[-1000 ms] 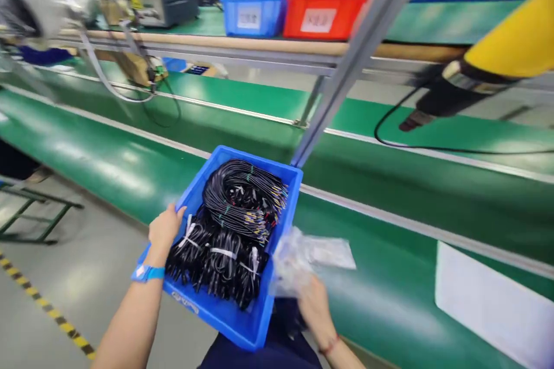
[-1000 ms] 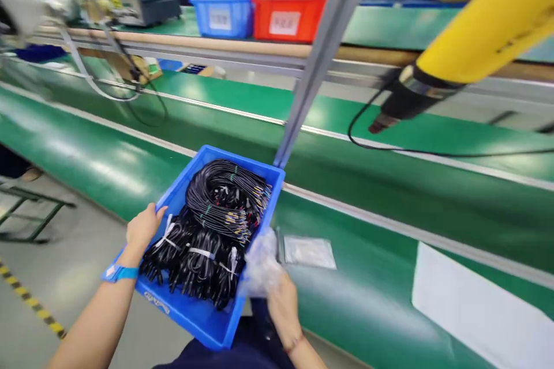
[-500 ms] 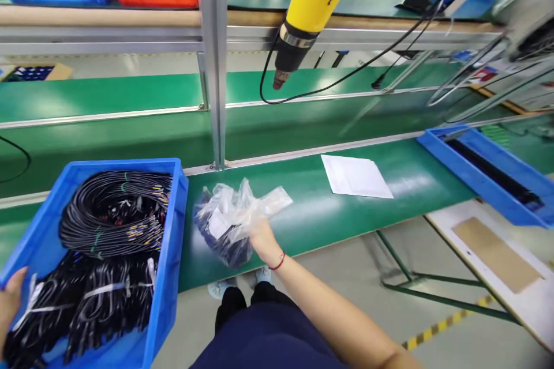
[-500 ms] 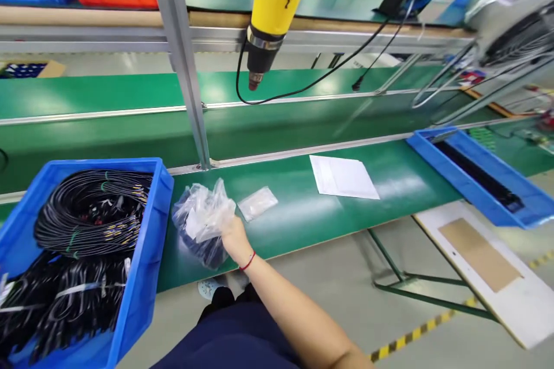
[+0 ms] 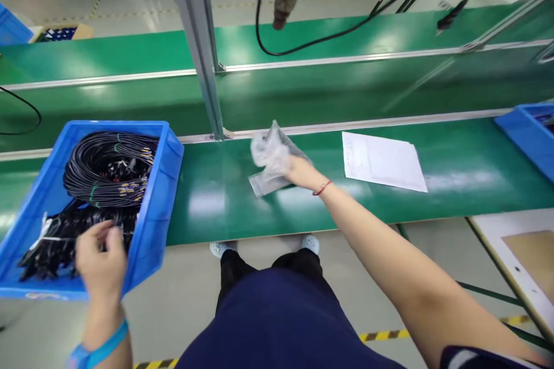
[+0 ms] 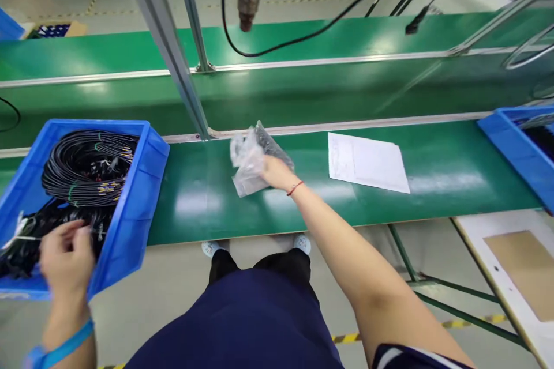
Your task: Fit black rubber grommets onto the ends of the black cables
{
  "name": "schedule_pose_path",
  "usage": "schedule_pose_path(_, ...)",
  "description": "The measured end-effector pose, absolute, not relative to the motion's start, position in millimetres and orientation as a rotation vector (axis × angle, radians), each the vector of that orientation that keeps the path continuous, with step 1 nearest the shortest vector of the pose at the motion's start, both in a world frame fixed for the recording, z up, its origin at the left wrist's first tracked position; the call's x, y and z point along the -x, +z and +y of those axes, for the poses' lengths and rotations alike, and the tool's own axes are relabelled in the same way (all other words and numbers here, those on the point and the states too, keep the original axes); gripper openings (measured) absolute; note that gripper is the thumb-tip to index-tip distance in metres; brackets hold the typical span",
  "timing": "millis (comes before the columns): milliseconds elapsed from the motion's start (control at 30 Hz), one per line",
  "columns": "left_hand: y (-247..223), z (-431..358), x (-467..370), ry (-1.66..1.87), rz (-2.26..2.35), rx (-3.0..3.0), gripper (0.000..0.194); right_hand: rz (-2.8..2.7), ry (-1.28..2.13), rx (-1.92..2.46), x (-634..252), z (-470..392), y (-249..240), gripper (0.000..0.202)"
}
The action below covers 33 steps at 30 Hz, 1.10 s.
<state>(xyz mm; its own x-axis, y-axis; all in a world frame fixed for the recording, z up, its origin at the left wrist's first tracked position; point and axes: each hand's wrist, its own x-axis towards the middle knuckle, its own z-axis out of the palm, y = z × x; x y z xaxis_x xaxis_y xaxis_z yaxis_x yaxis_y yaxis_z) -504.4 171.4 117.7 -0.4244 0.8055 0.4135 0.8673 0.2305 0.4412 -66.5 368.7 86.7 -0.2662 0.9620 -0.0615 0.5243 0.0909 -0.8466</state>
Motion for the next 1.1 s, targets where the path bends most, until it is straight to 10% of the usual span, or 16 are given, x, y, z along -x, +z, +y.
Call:
schedule_pose_path(167,57,170,292,-0.775,-2.144,2.389,0.027,-1.918,1.273,1.270,13,327,69,0.055)
schedule_pose_path(533,-1,282,93,-0.204,-1.178,3.178,0.032,-0.693,1.654,1.596,-303,184,-42,0.018)
schedule_pose_path(800,-37,311,90,-0.146,-0.692,3.335,0.074,0.120,1.689,1.549,-130,130,-202,0.030)
schedule_pose_path(1100,-26,312,89,-0.062,-0.800,3.371,0.073,0.249,1.730,1.074,12,236,-229,0.026)
